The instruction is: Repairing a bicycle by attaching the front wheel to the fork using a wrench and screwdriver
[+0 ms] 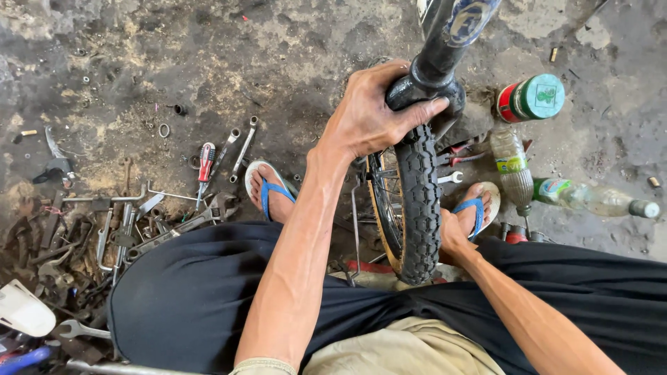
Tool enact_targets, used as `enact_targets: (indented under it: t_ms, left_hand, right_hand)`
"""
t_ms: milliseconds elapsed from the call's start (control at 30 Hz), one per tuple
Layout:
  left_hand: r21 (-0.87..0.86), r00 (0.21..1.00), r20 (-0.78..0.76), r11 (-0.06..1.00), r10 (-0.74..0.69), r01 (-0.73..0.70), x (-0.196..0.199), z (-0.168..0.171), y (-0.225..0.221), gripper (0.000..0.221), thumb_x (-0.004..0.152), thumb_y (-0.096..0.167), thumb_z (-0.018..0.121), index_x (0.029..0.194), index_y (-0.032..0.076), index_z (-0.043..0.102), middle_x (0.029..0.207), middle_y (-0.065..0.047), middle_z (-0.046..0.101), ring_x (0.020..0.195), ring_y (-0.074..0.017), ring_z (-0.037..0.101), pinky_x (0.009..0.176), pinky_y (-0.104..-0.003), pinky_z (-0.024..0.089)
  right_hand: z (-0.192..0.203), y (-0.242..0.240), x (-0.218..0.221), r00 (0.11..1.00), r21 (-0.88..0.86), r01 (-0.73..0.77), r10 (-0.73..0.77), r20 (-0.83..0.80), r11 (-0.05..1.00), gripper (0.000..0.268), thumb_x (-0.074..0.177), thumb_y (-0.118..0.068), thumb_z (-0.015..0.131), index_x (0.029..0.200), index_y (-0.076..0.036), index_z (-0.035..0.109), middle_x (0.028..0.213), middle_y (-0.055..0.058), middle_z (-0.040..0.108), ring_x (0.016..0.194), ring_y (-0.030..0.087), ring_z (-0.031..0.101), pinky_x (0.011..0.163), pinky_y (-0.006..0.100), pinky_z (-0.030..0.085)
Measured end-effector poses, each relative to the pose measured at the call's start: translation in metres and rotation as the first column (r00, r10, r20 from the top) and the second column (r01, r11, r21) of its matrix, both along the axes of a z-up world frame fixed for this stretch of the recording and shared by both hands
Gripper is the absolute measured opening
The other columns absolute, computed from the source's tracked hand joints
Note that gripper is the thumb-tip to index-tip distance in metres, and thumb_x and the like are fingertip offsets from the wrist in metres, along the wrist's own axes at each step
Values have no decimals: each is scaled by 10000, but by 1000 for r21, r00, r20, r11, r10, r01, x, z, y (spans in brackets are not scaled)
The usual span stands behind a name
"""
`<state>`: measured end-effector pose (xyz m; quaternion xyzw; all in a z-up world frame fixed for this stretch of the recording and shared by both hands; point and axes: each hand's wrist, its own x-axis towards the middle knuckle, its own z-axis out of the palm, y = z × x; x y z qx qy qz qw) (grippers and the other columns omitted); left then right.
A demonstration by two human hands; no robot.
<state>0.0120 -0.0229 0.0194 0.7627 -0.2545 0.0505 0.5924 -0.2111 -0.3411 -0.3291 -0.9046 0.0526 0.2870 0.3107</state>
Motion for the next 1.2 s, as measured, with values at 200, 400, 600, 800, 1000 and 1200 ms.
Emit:
enact_targets:
  t_ms: [200, 400, 600, 800, 1000, 1200]
  left_hand:
    - [64, 996, 28, 995, 80, -82, -3, -4, -5, 380, 884, 425, 700, 939, 48, 694, 992, -105, 729, 879, -288, 719, 803, -408, 547]
    - [58, 983, -128, 990, 132, -125, -9, 6, -7, 304, 890, 447, 661, 1050, 188, 668, 771, 5, 710, 647, -156, 571, 645, -312, 473]
    - [4, 983, -128, 991, 135, -136, -4, -5, -11, 398, 935, 426, 658, 1193, 124, 631, 1062, -34, 801, 858, -174, 786, 803, -301, 610]
    - [64, 958, -173, 974, 227, -219, -4, 6, -12, 358, 899, 453, 636, 1101, 158, 623, 842, -24, 786, 663, -183, 672, 682, -315, 520]
    - [16, 974, -136, 983, 183, -182, -1, 1, -9, 375, 926, 420, 660, 1171, 141, 612, 964, -28, 802, 809, -175, 769, 731, -310, 543]
    - [11, 972, -133, 981, 194, -194, 0, 3, -8, 320, 921, 408, 664, 1110, 155, 621, 861, -11, 770, 693, -134, 641, 695, -292, 519]
  right_hand:
    - [-22, -16, 16, 744, 270, 667, -598, -298, 695, 401, 1104, -319, 385, 1366, -132, 623, 1337, 87, 643, 1146, 253, 543, 1066, 381, 355]
    - [306, 80, 93, 857, 512, 442, -515, 1, 736, 640, 1023, -538, 333, 1367, -70, 603, 1384, 143, 653, 1196, 269, 617, 984, 380, 505]
    - [397, 135, 135, 928, -82, -106, 128, 350, 991, 822, 897, -431, 705, 1482, 67, 413, 1356, 322, 572, 1152, 494, 591, 972, 550, 453]
    - [391, 148, 148, 929, -116, -49, 88, 359, 992, 568, 899, -364, 720, 1271, -6, 482, 984, 267, 708, 818, 504, 652, 662, 545, 473]
    - [391, 146, 150, 923, -134, -98, 140, 358, 986, 497, 942, -313, 692, 1225, 8, 439, 1016, 281, 693, 794, 493, 650, 635, 551, 482]
    - [386, 141, 153, 909, -129, -102, 145, 391, 986, 488, 927, -312, 697, 1206, 4, 453, 987, 283, 694, 808, 526, 635, 645, 550, 454]
